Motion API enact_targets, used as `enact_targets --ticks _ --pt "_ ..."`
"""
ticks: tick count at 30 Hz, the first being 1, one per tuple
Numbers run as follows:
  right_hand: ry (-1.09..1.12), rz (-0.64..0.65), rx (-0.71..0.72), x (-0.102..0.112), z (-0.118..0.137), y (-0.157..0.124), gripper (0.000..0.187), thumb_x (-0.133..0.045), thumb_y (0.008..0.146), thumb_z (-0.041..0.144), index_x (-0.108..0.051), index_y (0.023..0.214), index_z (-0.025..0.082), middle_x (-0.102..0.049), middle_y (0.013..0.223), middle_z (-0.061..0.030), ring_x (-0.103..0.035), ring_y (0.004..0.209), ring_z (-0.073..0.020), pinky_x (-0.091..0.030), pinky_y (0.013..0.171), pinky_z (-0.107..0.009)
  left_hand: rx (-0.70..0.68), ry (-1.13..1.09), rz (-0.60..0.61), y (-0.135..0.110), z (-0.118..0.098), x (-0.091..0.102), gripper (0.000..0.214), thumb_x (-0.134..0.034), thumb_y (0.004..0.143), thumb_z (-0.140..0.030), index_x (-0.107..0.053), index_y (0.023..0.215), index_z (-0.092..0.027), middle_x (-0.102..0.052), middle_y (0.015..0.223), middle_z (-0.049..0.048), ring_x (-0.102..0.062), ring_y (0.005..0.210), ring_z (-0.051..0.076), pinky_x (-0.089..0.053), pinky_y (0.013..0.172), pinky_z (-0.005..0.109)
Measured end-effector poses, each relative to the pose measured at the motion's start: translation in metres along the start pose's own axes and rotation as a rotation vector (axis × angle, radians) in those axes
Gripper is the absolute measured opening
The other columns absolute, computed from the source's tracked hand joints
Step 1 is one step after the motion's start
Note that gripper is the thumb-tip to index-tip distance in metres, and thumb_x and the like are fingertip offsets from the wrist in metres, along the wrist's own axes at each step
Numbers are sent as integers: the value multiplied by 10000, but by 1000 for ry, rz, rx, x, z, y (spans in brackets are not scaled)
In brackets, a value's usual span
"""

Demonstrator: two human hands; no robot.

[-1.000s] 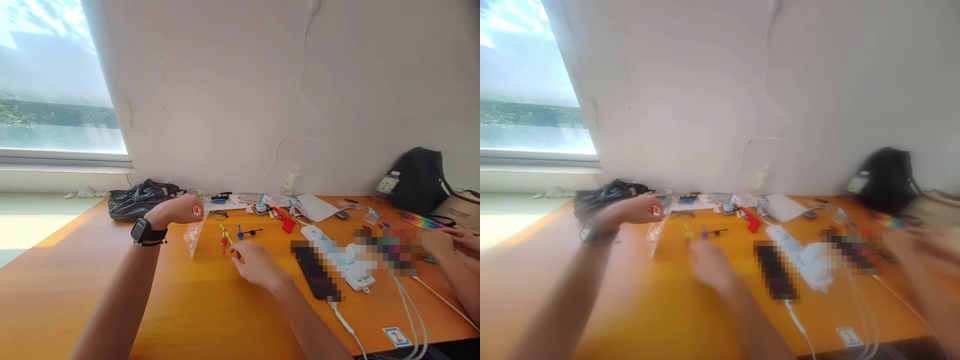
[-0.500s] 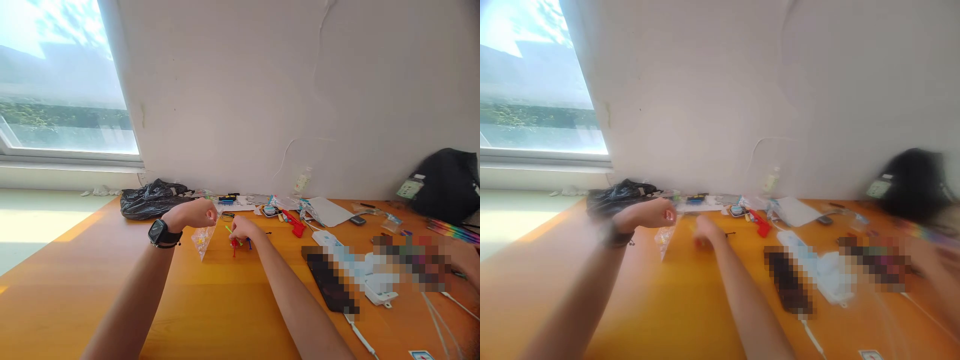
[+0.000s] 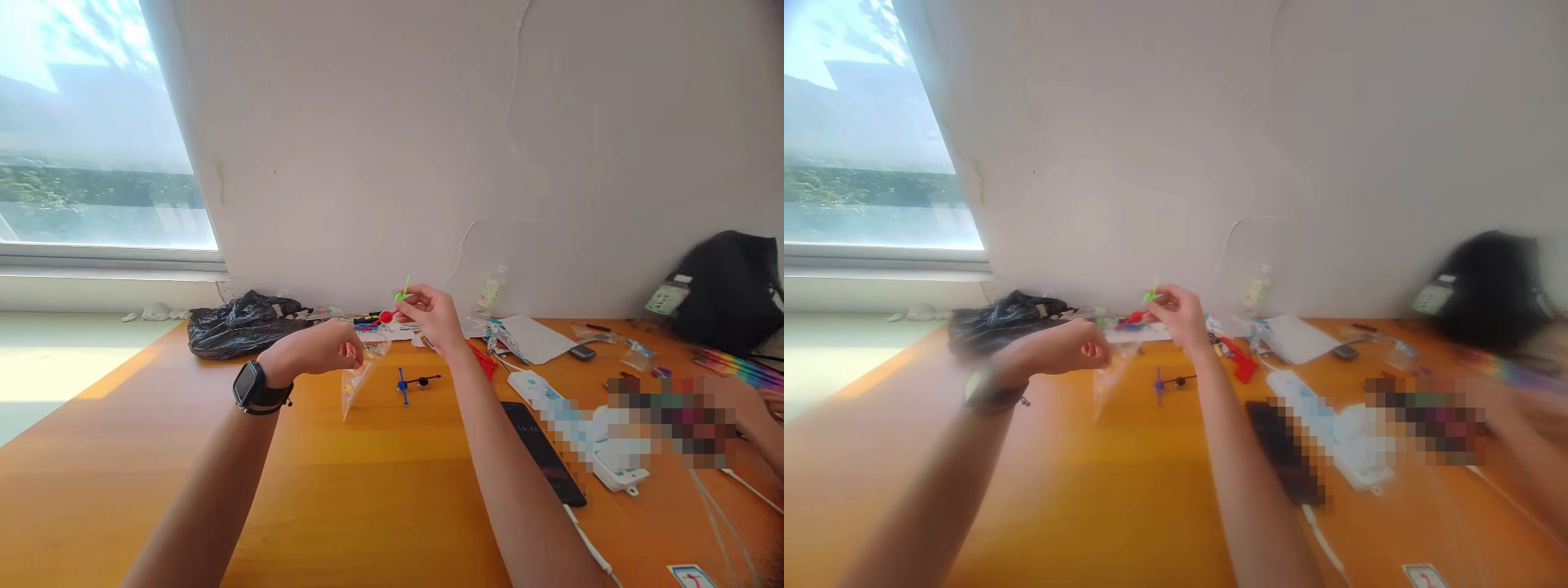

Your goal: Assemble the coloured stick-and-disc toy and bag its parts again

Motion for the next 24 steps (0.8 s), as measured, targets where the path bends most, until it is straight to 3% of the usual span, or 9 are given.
enact_targets --ticks 2,5,11,15,19,24 --pt "-8 42 72 -6 24 -4 453 -841 775 509 -707 1064 187 -707 834 -20 -726 724 -188 -651 755 -356 -7 15 -21 0 -5 1 164 -626 858 -216 -789 863 -205 -795 902 35 -721 835 182 -493 724 241" --pt "-147 172 96 -21 38 -11 359 -815 813 434 -708 1062 198 -715 822 -27 -722 733 -200 -633 726 -343 -4 76 -65 -1 -17 4 189 -594 863 -178 -781 843 -204 -786 877 26 -709 808 176 -464 696 244" --pt "-374 262 84 -38 28 -18 174 -727 846 301 -679 995 223 -710 797 -10 -684 719 -178 -556 660 -287 -29 197 -164 -1 -40 6 219 -560 886 -127 -755 825 -207 -746 808 25 -671 734 169 -402 642 256" --pt "-535 372 35 -44 22 -24 97 -673 871 289 -693 941 224 -732 837 -19 -669 767 -174 -493 641 -255 45 350 -280 4 -40 3 269 -523 914 -96 -707 734 -175 -711 785 70 -655 697 186 -401 619 273" --pt "-607 417 7 -32 20 -24 135 -655 897 324 -723 923 211 -751 900 -39 -671 822 -184 -487 681 -260 34 489 -381 17 -50 -13 275 -499 857 42 -710 825 -131 -717 881 124 -687 840 245 -462 693 302" --pt "-623 519 -52 -21 0 -22 107 -655 876 261 -736 918 204 -758 883 -35 -681 824 -194 -490 709 -272 43 485 -271 36 -60 -46 133 -608 915 -61 -735 909 -101 -716 896 159 -682 971 304 -517 810 352"
Point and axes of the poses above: each hand's wrist, its own y-axis towards the middle knuckle, its own x-axis out of the back of the hand, z = x × y, the point moved 9 cm from there along y, towards the middle knuckle
